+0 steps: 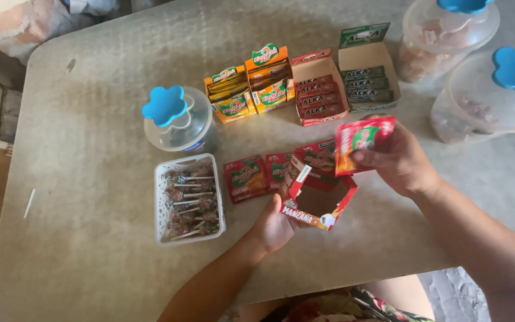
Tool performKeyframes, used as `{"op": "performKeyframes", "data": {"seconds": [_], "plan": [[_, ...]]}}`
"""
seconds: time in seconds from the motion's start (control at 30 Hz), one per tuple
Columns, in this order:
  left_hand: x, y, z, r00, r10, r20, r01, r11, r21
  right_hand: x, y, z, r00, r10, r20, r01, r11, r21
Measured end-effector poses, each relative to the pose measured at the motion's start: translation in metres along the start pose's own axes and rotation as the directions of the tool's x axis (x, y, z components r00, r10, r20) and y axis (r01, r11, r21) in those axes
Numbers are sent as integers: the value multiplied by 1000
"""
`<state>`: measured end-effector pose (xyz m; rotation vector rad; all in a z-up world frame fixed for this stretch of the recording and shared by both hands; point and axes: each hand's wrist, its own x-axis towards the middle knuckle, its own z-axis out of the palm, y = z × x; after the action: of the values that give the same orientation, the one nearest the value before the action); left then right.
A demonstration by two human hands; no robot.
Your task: Sorting and organizing various small product packets into cardboard display boxes on a table.
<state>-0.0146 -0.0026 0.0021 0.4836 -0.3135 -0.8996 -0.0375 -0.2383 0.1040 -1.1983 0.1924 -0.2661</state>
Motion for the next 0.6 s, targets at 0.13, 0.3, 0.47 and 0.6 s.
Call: {"op": "performKeyframes", "data": {"seconds": [0.13,0.3,0.47,0.6], "plan": [[1,12,17,1000,9,6,-9,999,41,-3,-21,13,999,-13,45,38,777,-628],[3,4,1,999,-13,37,15,999,-42,-1,-34,29,954,-36,296,278,473,-836],[-1,3,-8,999,-47,9,47,997,-67,-1,-50,54,902,91,422,344,441,-829],[1,5,1,1000,-25,-18,22,989,-148,14,-55,40,920,104,377,283,488,-826]]}}
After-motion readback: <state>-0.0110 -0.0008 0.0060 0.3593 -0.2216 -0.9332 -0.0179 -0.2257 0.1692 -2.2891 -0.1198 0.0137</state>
